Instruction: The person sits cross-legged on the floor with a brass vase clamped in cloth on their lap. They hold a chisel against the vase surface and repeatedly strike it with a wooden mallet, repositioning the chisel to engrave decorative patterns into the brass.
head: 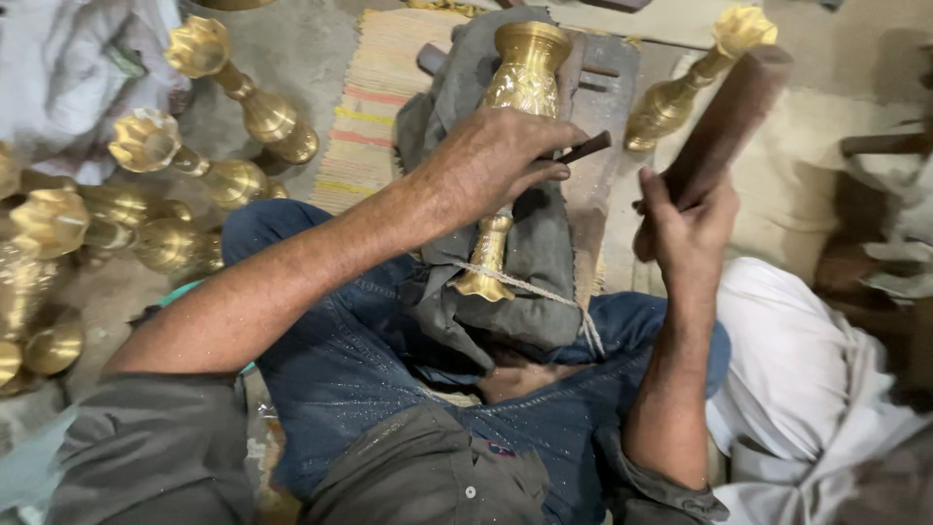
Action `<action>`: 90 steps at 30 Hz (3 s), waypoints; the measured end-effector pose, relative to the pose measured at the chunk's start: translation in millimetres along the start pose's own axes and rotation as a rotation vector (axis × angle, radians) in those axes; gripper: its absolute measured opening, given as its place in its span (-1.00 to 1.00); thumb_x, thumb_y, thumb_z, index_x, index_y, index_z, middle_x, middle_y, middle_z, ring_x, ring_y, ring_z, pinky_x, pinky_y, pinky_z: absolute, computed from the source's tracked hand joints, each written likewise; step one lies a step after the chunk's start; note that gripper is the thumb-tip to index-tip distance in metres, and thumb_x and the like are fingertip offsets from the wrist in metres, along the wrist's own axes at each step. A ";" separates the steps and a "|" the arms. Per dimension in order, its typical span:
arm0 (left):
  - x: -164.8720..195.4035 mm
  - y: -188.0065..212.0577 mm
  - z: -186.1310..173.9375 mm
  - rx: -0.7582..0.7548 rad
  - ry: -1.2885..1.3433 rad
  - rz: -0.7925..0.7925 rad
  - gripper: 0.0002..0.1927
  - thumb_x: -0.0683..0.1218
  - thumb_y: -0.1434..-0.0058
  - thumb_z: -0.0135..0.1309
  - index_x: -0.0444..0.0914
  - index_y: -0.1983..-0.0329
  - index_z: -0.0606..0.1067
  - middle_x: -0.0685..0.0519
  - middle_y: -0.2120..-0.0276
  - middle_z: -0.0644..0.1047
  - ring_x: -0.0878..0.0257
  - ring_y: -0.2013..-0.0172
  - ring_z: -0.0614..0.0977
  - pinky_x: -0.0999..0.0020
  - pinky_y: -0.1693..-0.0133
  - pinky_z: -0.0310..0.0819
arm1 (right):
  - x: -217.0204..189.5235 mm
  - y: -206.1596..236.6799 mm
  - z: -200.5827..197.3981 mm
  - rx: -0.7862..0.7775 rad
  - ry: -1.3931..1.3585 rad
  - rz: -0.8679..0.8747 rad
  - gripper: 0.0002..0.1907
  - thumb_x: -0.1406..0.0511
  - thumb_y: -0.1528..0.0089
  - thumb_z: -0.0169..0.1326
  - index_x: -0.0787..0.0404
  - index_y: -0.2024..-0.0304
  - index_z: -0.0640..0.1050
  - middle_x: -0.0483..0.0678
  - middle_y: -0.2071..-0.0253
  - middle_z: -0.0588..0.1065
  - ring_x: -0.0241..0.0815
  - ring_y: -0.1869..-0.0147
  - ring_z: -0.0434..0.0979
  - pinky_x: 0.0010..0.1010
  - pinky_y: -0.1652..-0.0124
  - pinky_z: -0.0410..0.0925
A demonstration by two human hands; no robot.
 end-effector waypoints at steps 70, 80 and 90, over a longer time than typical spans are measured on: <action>-1.9 -5.0 14.3 0.108 -0.036 0.067 -0.70 0.02 -0.26 0.26 -0.24 0.06 0.55 -0.06 0.32 0.64 0.02 0.26 0.71 0.08 0.16 0.62 | -24.9 24.2 -2.9 -0.052 0.205 -0.104 -0.70 0.41 -0.30 0.24 0.42 0.01 0.45 -0.16 0.19 0.48 -0.31 0.14 0.44 -0.45 0.12 0.38; -4.0 3.3 5.6 0.148 0.110 0.129 -0.70 -0.01 -0.28 0.27 -0.24 0.01 0.55 -0.06 0.27 0.64 -0.02 0.22 0.69 0.04 0.15 0.57 | -17.9 28.5 -1.3 -0.029 0.316 -0.071 -0.75 0.41 -0.36 0.25 0.41 0.15 0.41 -0.02 0.32 0.44 -0.21 0.21 0.45 -0.35 0.21 0.42; -2.0 2.8 7.5 0.190 0.053 0.155 -0.66 -0.02 -0.26 0.29 -0.27 -0.02 0.56 -0.07 0.28 0.63 -0.02 0.25 0.69 0.05 0.17 0.57 | -19.0 27.6 -15.5 0.059 0.086 -0.020 -0.77 0.39 -0.34 0.28 0.32 0.09 0.47 0.00 0.29 0.57 -0.18 0.26 0.62 -0.38 0.21 0.48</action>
Point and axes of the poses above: each hand's wrist, its own y-axis away from the middle knuckle, its own z-axis out of the palm, x = y × z, the point moved 3 cm from there along -y, towards the middle knuckle
